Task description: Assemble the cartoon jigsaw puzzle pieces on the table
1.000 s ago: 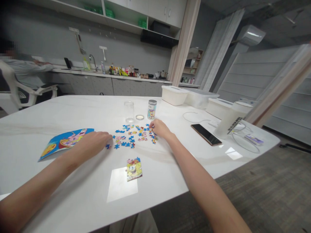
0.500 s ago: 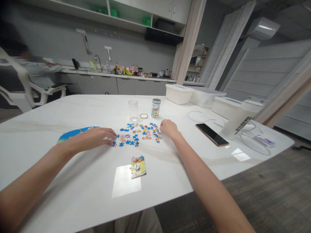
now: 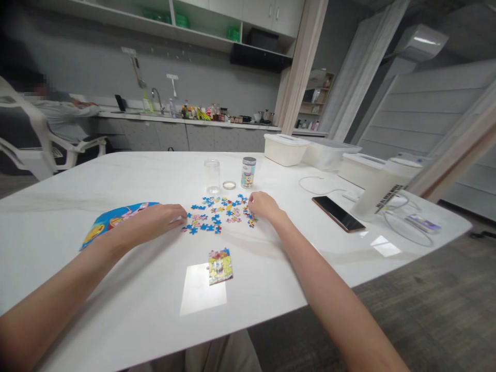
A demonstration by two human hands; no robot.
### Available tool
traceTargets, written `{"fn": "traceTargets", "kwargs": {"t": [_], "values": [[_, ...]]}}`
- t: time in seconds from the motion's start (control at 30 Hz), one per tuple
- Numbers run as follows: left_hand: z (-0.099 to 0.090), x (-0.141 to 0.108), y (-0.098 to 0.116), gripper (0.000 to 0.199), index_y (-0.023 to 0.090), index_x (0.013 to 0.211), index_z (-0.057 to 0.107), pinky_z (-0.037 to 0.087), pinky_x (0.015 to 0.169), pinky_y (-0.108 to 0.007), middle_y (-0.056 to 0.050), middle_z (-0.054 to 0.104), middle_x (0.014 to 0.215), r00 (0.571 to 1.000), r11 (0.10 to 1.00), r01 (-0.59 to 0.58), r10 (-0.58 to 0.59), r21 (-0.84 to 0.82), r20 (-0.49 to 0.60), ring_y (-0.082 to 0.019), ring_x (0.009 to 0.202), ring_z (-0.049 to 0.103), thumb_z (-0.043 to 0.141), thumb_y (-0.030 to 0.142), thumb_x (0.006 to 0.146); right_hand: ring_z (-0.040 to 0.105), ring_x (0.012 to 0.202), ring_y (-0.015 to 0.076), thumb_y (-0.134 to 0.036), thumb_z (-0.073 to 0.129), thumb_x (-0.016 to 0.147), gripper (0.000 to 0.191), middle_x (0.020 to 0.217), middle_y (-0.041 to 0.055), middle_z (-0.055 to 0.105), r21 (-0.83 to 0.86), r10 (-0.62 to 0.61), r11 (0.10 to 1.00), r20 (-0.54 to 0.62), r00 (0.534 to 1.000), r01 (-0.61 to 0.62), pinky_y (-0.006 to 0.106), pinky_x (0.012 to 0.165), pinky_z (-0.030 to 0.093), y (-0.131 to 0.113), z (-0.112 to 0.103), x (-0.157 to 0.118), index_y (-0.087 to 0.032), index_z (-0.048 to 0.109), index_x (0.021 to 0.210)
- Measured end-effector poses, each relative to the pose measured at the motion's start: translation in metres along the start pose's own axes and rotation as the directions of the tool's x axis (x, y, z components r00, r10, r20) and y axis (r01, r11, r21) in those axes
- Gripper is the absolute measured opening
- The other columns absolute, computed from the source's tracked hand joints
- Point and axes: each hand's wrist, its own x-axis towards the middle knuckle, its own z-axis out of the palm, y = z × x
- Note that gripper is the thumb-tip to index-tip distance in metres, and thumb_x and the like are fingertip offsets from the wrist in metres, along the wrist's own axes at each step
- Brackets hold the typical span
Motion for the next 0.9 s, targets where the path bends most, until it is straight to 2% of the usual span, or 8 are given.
{"fn": "traceTargets", "kwargs": {"t": [0.13,0.23,0.4,0.47,0.57,0.67,0.8,0.9], "values": [[-0.002,-0.001,0.003,0.028,0.019,0.090,0.066,0.046,0.074,-0.029,-0.009,0.068,0.103,0.999,0.995,-0.009,0.012,0.100,-0.034,-0.021,0.086,0.065,0.039,0.027,0.091,0.065,0.088,0.0214,-0.018,0.050,0.083,0.024,0.100,0.0124,0.072,-0.006,-0.016,1.000,-0.013,1.000,0.016,0.025,0.072,0.043,0.003,0.001,0.002,-0.013,0.071,0.096],[-0.001,-0.001,0.003,0.024,0.021,0.094,0.066,0.047,0.077,-0.029,-0.007,0.068,0.104,0.995,0.993,-0.072,0.078,0.094,-0.063,-0.020,0.088,0.065,0.043,0.023,0.089,0.065,0.084,0.0194,-0.016,0.049,0.084,0.024,0.095,0.0110,0.071,0.045,-0.077,0.996,0.009,0.997,0.077,0.024,0.072,0.043,0.002,0.004,0.003,-0.013,0.070,0.094],[0.006,0.002,0.004,0.029,0.025,0.105,0.066,0.047,0.085,-0.030,-0.004,0.069,0.110,0.968,0.972,-0.234,0.235,0.017,-0.090,-0.017,0.094,0.065,0.047,0.017,0.085,0.060,0.097,0.0203,-0.017,0.052,0.085,0.024,0.110,0.0146,0.062,0.089,-0.206,0.972,-0.132,0.970,0.218,0.029,0.089,0.043,-0.006,0.009,0.001,-0.012,0.066,0.105],[0.008,0.002,0.005,0.032,0.025,0.105,0.067,0.047,0.086,-0.030,-0.003,0.069,0.113,0.962,0.965,-0.261,0.261,0.002,-0.084,-0.016,0.095,0.065,0.046,0.013,0.083,0.058,0.103,0.0211,-0.015,0.053,0.085,0.023,0.110,0.0137,0.061,0.118,-0.323,0.933,-0.142,0.936,0.340,0.032,0.095,0.042,-0.010,0.011,0.000,-0.012,0.065,0.104],[0.008,0.002,0.004,0.035,0.025,0.101,0.068,0.047,0.086,-0.029,-0.002,0.069,0.113,0.964,0.967,-0.256,0.256,0.001,-0.067,-0.016,0.095,0.065,0.045,0.009,0.080,0.055,0.108,0.0197,-0.008,0.051,0.083,0.025,0.113,0.0110,0.060,0.205,-0.538,0.813,-0.094,0.837,0.546,0.034,0.098,0.041,-0.014,0.014,-0.002,-0.015,0.066,0.102],[0.009,0.002,-0.001,0.034,0.025,0.098,0.069,0.047,0.085,-0.029,-0.002,0.070,0.110,0.969,0.971,-0.237,0.237,0.004,-0.069,-0.016,0.092,0.066,0.046,0.009,0.079,0.054,0.111,0.0188,0.004,0.048,0.075,0.039,0.119,0.0101,0.058,0.276,-0.632,0.736,-0.047,0.773,0.618,0.034,0.098,0.041,-0.009,0.016,-0.001,-0.017,0.065,0.104],[0.011,0.001,-0.007,0.032,0.025,0.099,0.068,0.047,0.085,-0.029,-0.003,0.070,0.107,0.973,0.977,-0.213,0.214,0.024,-0.090,-0.016,0.090,0.065,0.046,0.011,0.081,0.054,0.110,0.0194,0.012,0.044,0.062,0.055,0.114,0.0092,0.058,0.270,-0.590,0.761,-0.087,0.803,0.589,0.035,0.097,0.042,0.003,0.014,0.005,-0.016,0.065,0.104],[0.009,0.000,-0.006,0.029,0.024,0.100,0.067,0.047,0.083,-0.029,-0.004,0.069,0.106,0.973,0.976,-0.212,0.215,0.051,-0.088,-0.016,0.089,0.065,0.047,0.012,0.082,0.056,0.104,0.0200,0.012,0.042,0.059,0.052,0.106,0.0090,0.060,0.245,-0.508,0.817,-0.124,0.853,0.522,0.035,0.094,0.043,0.008,0.006,0.007,-0.015,0.068,0.095]]}}
